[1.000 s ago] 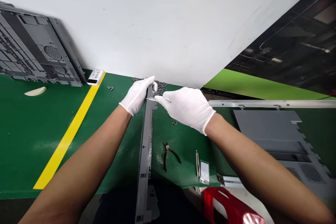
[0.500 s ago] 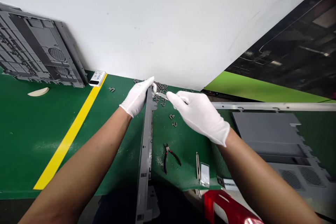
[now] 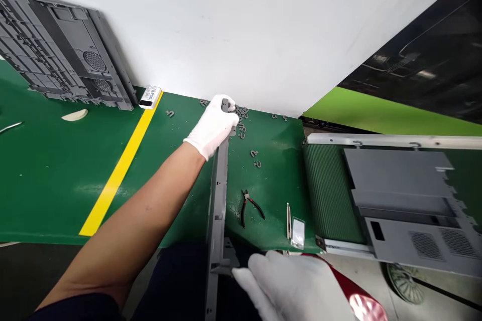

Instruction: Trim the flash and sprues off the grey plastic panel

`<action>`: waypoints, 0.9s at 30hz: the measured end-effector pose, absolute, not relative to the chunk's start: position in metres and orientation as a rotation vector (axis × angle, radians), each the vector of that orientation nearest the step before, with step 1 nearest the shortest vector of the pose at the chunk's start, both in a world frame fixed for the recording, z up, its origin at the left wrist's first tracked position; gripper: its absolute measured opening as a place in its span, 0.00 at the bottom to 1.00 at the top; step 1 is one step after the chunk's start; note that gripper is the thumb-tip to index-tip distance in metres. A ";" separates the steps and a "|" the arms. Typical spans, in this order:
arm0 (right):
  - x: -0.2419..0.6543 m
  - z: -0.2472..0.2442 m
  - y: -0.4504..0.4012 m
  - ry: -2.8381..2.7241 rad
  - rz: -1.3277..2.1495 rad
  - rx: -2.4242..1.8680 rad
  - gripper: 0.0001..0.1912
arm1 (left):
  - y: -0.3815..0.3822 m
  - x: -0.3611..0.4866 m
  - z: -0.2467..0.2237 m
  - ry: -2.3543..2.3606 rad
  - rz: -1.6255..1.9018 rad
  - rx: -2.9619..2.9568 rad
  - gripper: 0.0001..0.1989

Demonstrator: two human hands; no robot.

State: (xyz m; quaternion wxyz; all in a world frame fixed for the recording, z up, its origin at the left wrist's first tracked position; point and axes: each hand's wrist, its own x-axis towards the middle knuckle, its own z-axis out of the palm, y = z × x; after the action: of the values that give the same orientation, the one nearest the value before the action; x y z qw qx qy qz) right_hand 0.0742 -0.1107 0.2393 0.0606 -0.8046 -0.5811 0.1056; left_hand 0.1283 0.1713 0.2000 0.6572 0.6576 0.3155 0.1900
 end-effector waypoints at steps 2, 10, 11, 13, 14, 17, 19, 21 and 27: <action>0.074 0.240 -0.107 -1.712 0.241 -2.484 0.22 | 0.168 0.130 0.201 0.712 0.443 1.494 0.23; 0.072 0.246 -0.093 -1.655 0.030 -2.570 0.23 | 0.168 0.130 0.198 0.699 0.457 1.456 0.22; 0.072 0.246 -0.092 -1.653 0.014 -2.590 0.24 | 0.169 0.130 0.198 0.697 0.459 1.453 0.23; 0.071 0.248 -0.091 -1.662 0.013 -2.618 0.24 | 0.170 0.130 0.196 0.695 0.455 1.453 0.22; 0.070 0.249 -0.090 -1.669 0.016 -2.631 0.24 | 0.170 0.130 0.196 0.693 0.449 1.455 0.22; 0.067 0.252 -0.089 -1.697 0.015 -2.666 0.24 | 0.172 0.129 0.193 0.679 0.449 1.472 0.21; 0.065 0.253 -0.088 -1.729 0.006 -2.685 0.24 | 0.172 0.129 0.191 0.663 0.469 1.493 0.20; 0.065 0.252 -0.089 -1.771 0.003 -2.693 0.23 | 0.173 0.129 0.190 0.652 0.476 1.507 0.20; 0.069 0.246 -0.097 -1.876 0.064 -2.572 0.18 | 0.172 0.127 0.192 0.674 0.451 1.496 0.20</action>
State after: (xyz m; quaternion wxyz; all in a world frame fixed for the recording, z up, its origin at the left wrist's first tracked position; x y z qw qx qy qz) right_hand 0.0690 -0.0972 0.2456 -0.0211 -0.8076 -0.5890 0.0202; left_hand 0.1270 0.1720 0.1924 0.6595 0.6609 0.2977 0.1992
